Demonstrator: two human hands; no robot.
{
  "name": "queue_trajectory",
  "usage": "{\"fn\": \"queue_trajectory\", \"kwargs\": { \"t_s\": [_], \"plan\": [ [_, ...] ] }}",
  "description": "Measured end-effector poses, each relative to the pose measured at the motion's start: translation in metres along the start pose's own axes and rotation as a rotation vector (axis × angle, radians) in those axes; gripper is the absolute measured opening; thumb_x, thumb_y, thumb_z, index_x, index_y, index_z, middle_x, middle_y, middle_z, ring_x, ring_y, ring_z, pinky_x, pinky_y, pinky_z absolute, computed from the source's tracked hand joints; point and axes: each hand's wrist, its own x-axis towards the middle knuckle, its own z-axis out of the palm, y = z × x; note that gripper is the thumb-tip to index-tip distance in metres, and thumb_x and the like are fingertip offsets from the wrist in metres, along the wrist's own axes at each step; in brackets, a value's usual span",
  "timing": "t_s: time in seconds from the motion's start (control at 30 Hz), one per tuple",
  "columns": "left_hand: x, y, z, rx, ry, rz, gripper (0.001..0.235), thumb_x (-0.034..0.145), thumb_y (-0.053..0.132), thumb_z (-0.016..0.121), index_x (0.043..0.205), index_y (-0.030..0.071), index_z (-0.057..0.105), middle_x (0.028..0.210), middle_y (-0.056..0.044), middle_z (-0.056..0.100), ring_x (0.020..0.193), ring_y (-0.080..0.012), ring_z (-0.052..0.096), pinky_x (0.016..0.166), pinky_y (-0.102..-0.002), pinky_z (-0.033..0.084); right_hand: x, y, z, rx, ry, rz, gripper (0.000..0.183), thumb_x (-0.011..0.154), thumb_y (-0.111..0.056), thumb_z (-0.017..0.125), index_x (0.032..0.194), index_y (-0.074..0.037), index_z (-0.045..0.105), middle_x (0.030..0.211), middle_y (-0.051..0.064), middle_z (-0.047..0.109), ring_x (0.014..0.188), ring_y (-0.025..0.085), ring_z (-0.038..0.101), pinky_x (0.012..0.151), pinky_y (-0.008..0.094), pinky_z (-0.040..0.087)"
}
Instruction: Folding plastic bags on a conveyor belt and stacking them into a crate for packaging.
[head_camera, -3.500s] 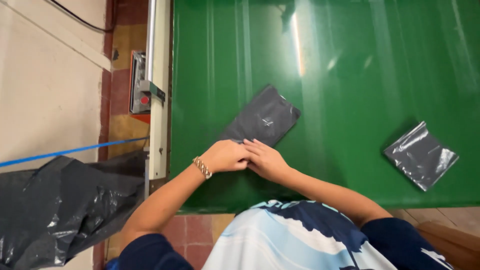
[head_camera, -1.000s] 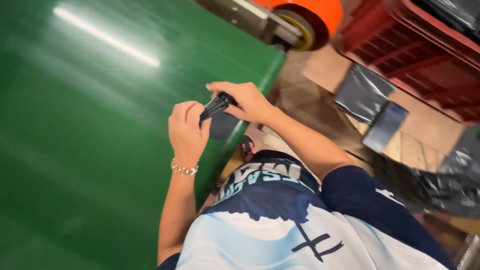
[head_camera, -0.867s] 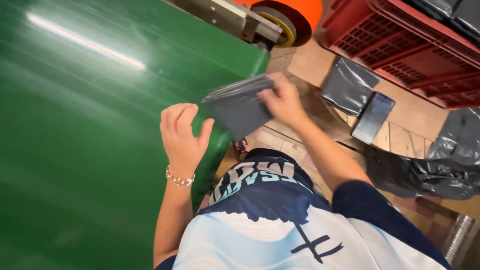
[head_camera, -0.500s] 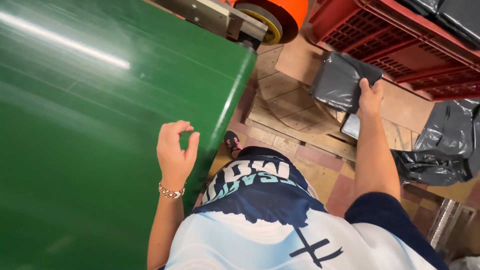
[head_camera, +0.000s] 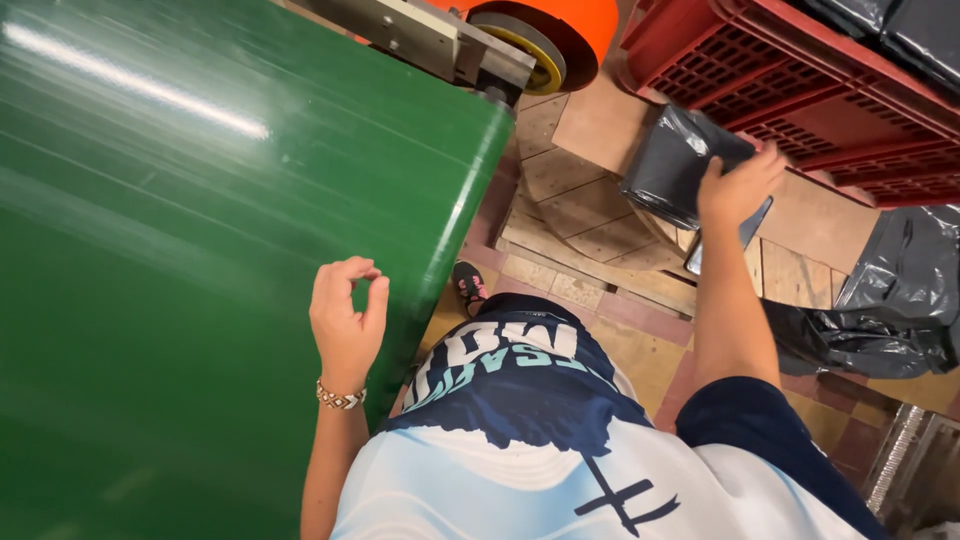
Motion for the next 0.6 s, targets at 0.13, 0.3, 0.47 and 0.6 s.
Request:
{"fn": "queue_trajectory", "kwargs": {
  "t_s": [0.13,0.3,0.47,0.6],
  "plan": [
    [-0.001,0.006,-0.001,0.007,0.015,-0.020,0.012,0.095,0.011,0.068,0.105,0.005,0.064,0.085,-0.004,0.062,0.081,-0.0242,0.061,0.074,-0.035,0.054,-0.011,-0.067,-0.022,0.030,0.066,-0.390,0.061,0.089,-0.018,0.082,0.139,-0.002,0.050,0.130,0.024,0.051,0.122,0.044,0.047,0.100,0.055,0.037],
    [-0.005,0.015,-0.013,0.058,-0.005,0.000,0.008,0.096,0.011,0.066,0.102,0.006,0.064,0.089,-0.007,0.064,0.085,-0.0272,0.062,0.079,-0.038,0.053,-0.032,-0.088,-0.006,-0.019,-0.264,-0.359,0.068,0.101,-0.043,0.061,0.157,-0.011,0.038,0.159,0.025,0.023,0.144,0.051,0.008,0.101,0.085,0.015],
    [-0.043,0.010,-0.028,0.127,0.000,-0.108,0.009,0.095,0.013,0.064,0.099,0.006,0.064,0.093,-0.008,0.066,0.089,-0.0273,0.062,0.083,-0.038,0.050,-0.034,-0.087,-0.011,-0.017,-0.339,-0.310,0.072,0.101,-0.051,0.045,0.159,-0.012,0.031,0.162,0.023,0.020,0.147,0.049,0.005,0.102,0.084,0.007],
    [-0.082,0.003,-0.041,0.137,0.037,-0.271,0.010,0.094,0.015,0.061,0.096,0.006,0.064,0.097,-0.008,0.067,0.092,-0.0242,0.063,0.085,-0.036,0.050,-0.022,-0.106,-0.023,-0.087,-0.570,-0.152,0.071,0.100,-0.052,0.035,0.160,-0.015,0.022,0.167,0.015,0.005,0.150,0.043,-0.007,0.108,0.079,-0.003]
  ]
}}
